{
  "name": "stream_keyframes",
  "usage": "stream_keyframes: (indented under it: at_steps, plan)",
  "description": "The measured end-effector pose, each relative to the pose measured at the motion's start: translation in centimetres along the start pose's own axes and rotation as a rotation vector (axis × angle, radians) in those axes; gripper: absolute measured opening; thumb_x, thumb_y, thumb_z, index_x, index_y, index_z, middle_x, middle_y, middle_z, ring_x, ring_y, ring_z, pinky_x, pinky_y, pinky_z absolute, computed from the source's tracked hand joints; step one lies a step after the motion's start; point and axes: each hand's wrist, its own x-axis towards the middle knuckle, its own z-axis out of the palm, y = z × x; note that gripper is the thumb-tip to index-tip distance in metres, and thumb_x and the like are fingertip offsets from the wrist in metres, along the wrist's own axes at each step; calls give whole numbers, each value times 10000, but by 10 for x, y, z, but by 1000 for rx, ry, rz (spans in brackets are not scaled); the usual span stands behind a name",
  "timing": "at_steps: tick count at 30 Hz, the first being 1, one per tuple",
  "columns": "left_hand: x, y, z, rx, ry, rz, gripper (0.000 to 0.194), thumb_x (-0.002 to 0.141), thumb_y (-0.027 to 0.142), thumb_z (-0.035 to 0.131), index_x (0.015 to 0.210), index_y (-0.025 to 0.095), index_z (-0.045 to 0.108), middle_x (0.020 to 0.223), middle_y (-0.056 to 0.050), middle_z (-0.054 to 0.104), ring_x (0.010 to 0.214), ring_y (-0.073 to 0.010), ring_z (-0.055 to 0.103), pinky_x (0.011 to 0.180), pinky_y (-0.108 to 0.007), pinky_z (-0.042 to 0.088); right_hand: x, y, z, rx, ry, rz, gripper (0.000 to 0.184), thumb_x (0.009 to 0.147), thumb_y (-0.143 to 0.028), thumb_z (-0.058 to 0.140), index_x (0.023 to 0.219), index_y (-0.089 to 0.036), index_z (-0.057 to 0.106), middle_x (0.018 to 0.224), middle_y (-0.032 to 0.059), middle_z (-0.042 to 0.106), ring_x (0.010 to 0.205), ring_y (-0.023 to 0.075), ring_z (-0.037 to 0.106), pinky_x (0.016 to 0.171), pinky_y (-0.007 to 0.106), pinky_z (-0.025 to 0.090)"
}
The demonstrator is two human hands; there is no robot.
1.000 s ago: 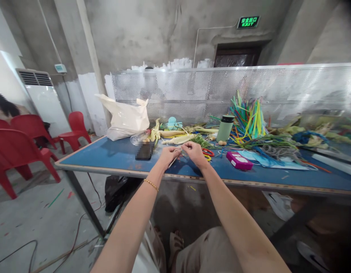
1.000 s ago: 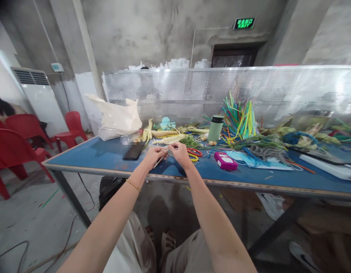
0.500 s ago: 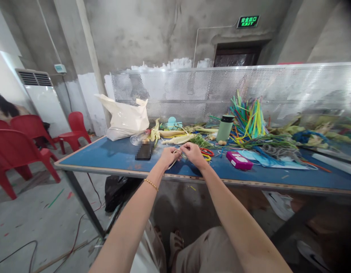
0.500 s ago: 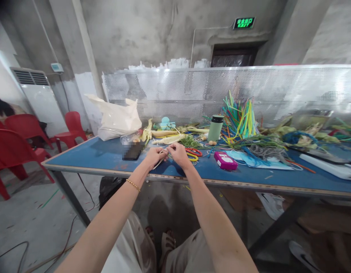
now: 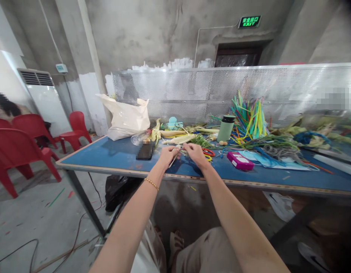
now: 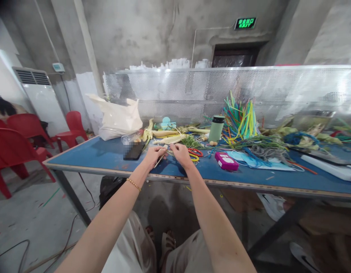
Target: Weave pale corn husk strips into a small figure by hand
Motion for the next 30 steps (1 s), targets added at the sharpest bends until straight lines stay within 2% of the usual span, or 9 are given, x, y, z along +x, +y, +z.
stream_keyframes:
  at_steps: [4,8,12,16,19,21,22,25,30]
  plan:
    - [2,-2,1,-12,71,-5,102,707,206,768,729,117,723,607,-28,661,516,-121,556,549,-258,444,-5,-7,0,12,-172,-20,419,748,-567,640,567,-188,645,571,15,635,582,165,531,579,291,400]
    - [3,-2,1,-52,125,14,101,727,228,733,733,128,720,600,-14,643,539,-119,539,566,-256,452,-6,-13,-2,90,-196,18,367,712,-507,652,524,-196,608,539,9,608,567,152,502,586,285,410]
    - [3,3,-2,-73,293,71,162,787,275,667,712,137,703,659,-31,669,597,-120,568,576,-234,432,-1,-11,-4,217,16,171,346,643,-505,709,540,-186,623,536,0,591,542,135,477,558,282,402]
    - [5,5,-4,-20,438,70,85,735,176,626,698,147,697,644,-11,653,586,-111,550,583,-229,425,5,-6,-8,448,253,362,346,557,-479,813,584,-193,621,480,-40,490,483,106,408,458,258,346]
    - [5,2,-2,76,313,18,108,696,152,614,630,144,700,595,-22,640,565,-126,542,586,-256,427,6,-6,-10,703,201,434,359,519,-384,883,598,-190,591,492,-53,475,464,80,385,427,232,314]
    - [6,0,1,151,168,31,125,696,172,634,618,139,727,624,-50,676,605,-149,571,626,-281,444,4,-9,-10,821,111,463,367,503,-325,905,615,-179,587,538,-39,531,475,70,411,434,217,319]
    - [5,-1,2,174,146,71,121,699,189,655,635,139,745,657,-59,697,638,-158,583,653,-290,449,3,-11,-9,848,65,476,366,503,-308,910,628,-174,593,555,-32,552,479,67,420,438,212,323]
    - [3,1,4,140,159,173,157,715,290,725,734,148,789,752,-68,737,734,-182,599,719,-307,451,0,-14,-7,830,-84,482,353,525,-323,913,654,-160,627,574,-15,591,470,62,424,437,213,323]
    - [-2,6,1,32,87,152,255,647,392,808,713,147,781,668,-53,693,714,-183,583,735,-316,437,-5,-16,0,640,-258,399,410,536,-478,897,626,-158,657,624,26,676,432,64,419,418,229,308]
